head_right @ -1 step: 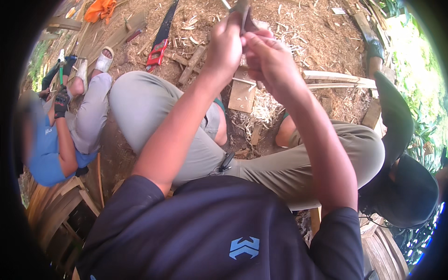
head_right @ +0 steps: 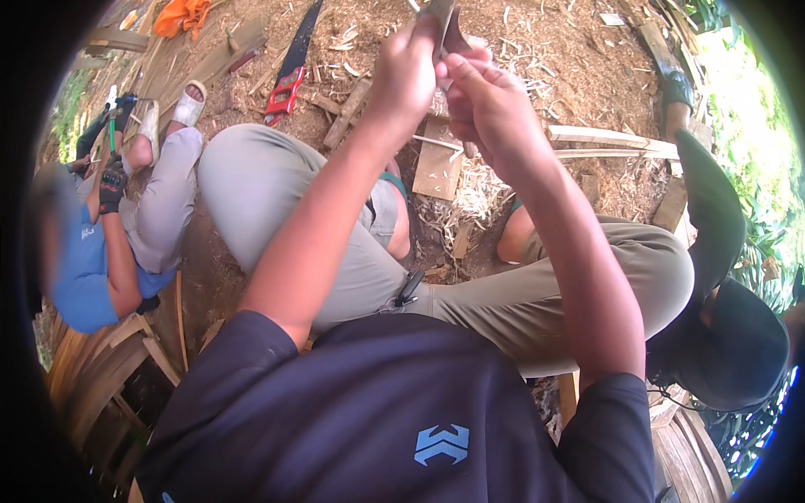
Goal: The person sits on the ground and sands a small wooden dowel using a piece of sandpaper. They hold the dowel in one hand and rub the sandpaper against it repeatedly to smooth the surface. Another person is visible in the background working on a separate piece of wood.
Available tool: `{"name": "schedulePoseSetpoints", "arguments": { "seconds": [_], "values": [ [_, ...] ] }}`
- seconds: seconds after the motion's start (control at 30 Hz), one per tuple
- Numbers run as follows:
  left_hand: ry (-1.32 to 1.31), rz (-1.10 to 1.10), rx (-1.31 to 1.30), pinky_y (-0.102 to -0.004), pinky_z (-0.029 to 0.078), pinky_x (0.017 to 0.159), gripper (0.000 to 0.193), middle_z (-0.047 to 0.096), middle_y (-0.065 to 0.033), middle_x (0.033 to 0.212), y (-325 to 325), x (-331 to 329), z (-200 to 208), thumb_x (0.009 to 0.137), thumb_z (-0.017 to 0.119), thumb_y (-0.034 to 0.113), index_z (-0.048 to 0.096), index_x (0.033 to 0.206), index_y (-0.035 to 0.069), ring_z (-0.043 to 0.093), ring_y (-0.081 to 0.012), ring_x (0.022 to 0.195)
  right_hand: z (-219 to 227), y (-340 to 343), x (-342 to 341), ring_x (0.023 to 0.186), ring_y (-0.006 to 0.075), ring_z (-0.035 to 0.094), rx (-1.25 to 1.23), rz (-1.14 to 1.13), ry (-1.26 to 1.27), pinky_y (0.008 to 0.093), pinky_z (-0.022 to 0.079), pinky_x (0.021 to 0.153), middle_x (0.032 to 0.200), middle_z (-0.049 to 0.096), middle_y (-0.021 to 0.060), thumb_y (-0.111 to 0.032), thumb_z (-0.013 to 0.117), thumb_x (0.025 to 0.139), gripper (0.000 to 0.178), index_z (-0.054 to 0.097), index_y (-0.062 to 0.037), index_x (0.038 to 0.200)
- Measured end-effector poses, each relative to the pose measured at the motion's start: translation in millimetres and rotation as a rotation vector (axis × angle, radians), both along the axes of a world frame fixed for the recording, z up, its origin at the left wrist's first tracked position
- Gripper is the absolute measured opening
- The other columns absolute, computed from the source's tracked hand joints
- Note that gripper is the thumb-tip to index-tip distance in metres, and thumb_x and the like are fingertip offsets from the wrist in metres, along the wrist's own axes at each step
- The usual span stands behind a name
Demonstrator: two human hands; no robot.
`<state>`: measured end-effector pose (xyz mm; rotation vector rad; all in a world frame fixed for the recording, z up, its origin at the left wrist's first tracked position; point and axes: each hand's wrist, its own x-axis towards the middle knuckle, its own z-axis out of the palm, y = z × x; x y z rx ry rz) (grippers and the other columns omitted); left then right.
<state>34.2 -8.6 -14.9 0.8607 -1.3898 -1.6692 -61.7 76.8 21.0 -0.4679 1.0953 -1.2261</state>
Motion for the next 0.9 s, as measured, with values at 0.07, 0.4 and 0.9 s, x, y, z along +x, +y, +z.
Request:
{"name": "schedulePoseSetpoints", "arguments": {
  "seconds": [0.07, 0.4, 0.9],
  "values": [
    [0.092, 0.120, 0.194, -0.0310, 0.054, 0.054, 0.043, 0.068, -0.0215, 0.078, -4.8, -0.5, 18.1, 0.105, 0.029, 0.029, 0.052, 0.088, -0.004, 0.066, -0.0194, 0.060, -5.7, -0.3, -0.1, 0.046, 0.0059, 0.034, -0.073, 0.010, 0.347, 0.0217, 0.026, 0.043, 0.058, 0.042, -0.0048, -0.025, 0.051, 0.101, 0.023, 0.063, -0.0063, 0.094],
    [-0.356, 0.134, -0.089, -0.0368, 0.049, 0.056, 0.045, 0.061, -0.0153, 0.070, 1.9, -14.5, -6.9, 0.105, 0.034, 0.029, 0.056, 0.087, -0.007, 0.064, -0.0271, 0.063, -22.3, -0.8, 4.4, 0.061, 0.0356, 0.065, -0.333, -0.120, 1.427, 0.0445, 0.051, 0.058, 0.067, 0.062, 0.0230, -0.022, 0.054, 0.095, 0.027, 0.067, -0.0004, 0.086],
    [0.190, 0.137, 0.331, -0.0353, 0.059, 0.056, 0.046, 0.066, -0.0259, 0.090, -22.6, -9.7, 6.4, 0.103, 0.031, 0.036, 0.049, 0.101, -0.006, 0.069, -0.0289, 0.068, 3.9, -0.3, 1.8, 0.048, 0.0024, 0.020, 0.171, -0.015, -0.152, 0.0191, 0.017, 0.041, 0.061, 0.026, -0.0096, -0.018, 0.042, 0.104, 0.019, 0.056, -0.0054, 0.101]
  ]
}}
